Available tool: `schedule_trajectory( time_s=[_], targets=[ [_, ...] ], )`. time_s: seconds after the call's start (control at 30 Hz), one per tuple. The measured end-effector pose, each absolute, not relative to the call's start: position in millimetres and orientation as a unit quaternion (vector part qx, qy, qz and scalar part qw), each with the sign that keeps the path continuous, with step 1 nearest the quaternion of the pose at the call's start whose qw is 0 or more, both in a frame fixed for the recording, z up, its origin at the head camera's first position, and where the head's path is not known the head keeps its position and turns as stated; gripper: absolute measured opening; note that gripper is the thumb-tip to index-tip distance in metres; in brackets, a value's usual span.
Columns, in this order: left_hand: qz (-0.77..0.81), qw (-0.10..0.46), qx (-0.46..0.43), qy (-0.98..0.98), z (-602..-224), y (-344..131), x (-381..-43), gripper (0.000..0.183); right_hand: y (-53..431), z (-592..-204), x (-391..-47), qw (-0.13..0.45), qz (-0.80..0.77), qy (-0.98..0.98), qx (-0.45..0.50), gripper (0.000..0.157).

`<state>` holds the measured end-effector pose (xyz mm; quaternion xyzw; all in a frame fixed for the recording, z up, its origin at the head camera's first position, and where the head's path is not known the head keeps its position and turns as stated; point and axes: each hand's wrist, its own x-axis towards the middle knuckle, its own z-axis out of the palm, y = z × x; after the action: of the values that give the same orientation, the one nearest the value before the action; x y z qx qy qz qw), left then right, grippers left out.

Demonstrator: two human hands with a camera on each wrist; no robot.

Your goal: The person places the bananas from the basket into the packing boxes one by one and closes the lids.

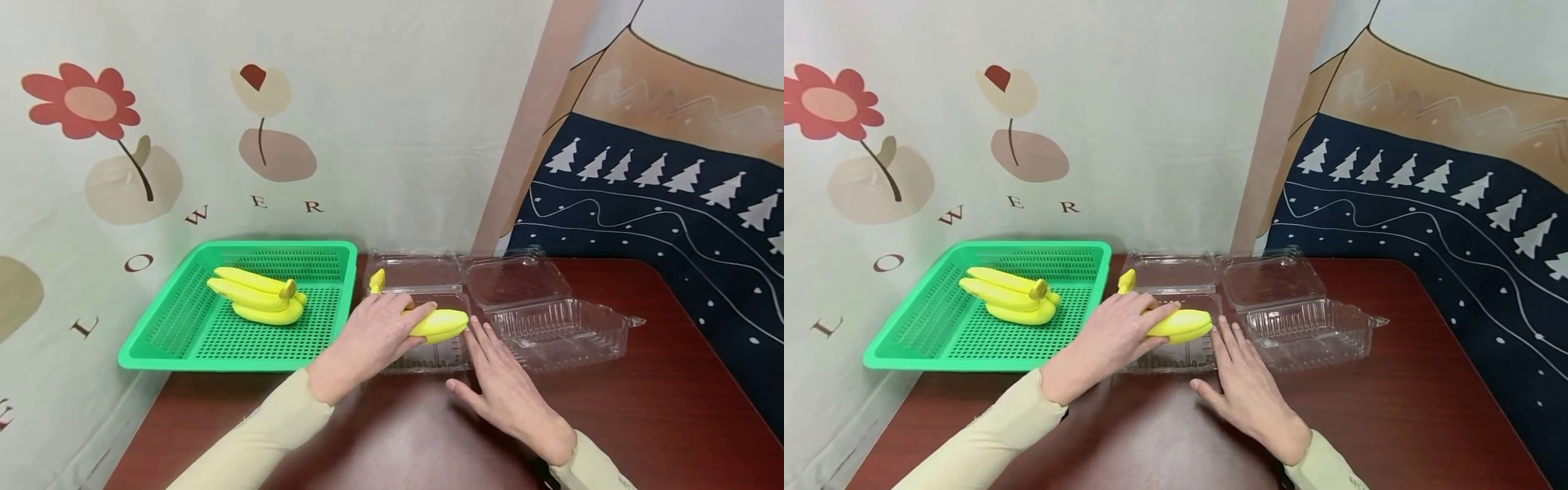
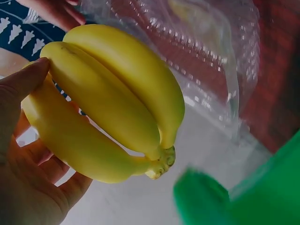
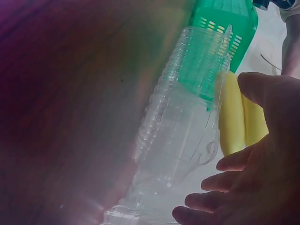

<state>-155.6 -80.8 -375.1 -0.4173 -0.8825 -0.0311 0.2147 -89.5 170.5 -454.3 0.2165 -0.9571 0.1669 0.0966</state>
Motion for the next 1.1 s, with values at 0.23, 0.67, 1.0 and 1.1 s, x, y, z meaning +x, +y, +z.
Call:
schedule_trajectory(
  time_s=[0.23, 0.67, 1.0, 1.1],
  targets=[
    [-0.028, 0.206, -0.400, -0.893, -389.9, -70.0, -158.3, 0.058, 175.5, -458.3, -89.7, 0.101, 0.186, -0.956, 0.205, 0.095],
    [-0.022, 0.210, -0.371, -0.904, -417.8, -55.6, -167.2, 0.051, 177.8, -458.8, -94.5, 0.118, 0.186, -0.954, 0.204, 0.099],
    [-0.019, 0.213, -0.370, -0.904, -423.4, -52.7, -161.0, 0.054, 178.6, -461.3, -96.5, 0.096, 0.195, -0.957, 0.194, 0.096],
    [-0.020, 0.204, -0.367, -0.907, -424.6, -53.6, -160.2, 0.056, 178.1, -461.5, -96.1, 0.090, 0.198, -0.957, 0.192, 0.095]
  ],
)
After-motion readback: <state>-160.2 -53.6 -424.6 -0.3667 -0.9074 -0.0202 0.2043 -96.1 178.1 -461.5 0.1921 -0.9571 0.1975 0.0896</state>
